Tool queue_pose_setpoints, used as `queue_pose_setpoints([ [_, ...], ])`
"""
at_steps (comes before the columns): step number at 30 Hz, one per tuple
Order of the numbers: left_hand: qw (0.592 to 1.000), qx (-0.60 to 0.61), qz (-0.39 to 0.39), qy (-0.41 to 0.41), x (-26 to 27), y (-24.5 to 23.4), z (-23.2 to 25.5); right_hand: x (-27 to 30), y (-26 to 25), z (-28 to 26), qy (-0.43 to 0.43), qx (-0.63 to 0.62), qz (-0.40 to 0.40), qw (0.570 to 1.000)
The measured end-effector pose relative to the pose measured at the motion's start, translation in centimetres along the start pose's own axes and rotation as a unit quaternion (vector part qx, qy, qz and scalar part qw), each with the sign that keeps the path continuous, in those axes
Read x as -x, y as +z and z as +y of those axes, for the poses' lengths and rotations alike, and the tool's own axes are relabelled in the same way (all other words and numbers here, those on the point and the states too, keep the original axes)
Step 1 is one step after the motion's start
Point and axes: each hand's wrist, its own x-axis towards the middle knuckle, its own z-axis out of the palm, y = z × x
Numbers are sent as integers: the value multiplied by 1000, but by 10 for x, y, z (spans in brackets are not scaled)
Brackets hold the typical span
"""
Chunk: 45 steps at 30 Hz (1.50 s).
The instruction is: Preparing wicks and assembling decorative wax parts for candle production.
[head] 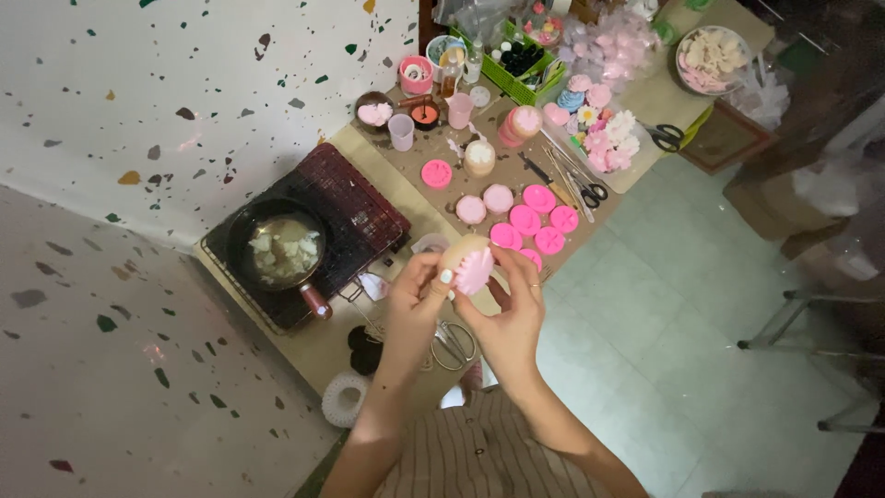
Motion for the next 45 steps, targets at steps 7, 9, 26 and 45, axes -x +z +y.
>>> queue_pose_setpoints([
  [7, 998, -33, -43, 18, -8, -6, -7, -7, -3, 3, -4, -29, 6, 1000],
  [9, 999, 3, -10, -32, -9, -8, -10, -7, -2, 6, 8, -25, -1, 1000],
  [26, 992, 26, 87, -90, -7, 3, 0, -22, -19, 14, 23, -37, -44, 998],
  [45, 888, 332, 142, -283, -16, -73, -92, -69, -97, 151, 383, -592, -162, 691],
])
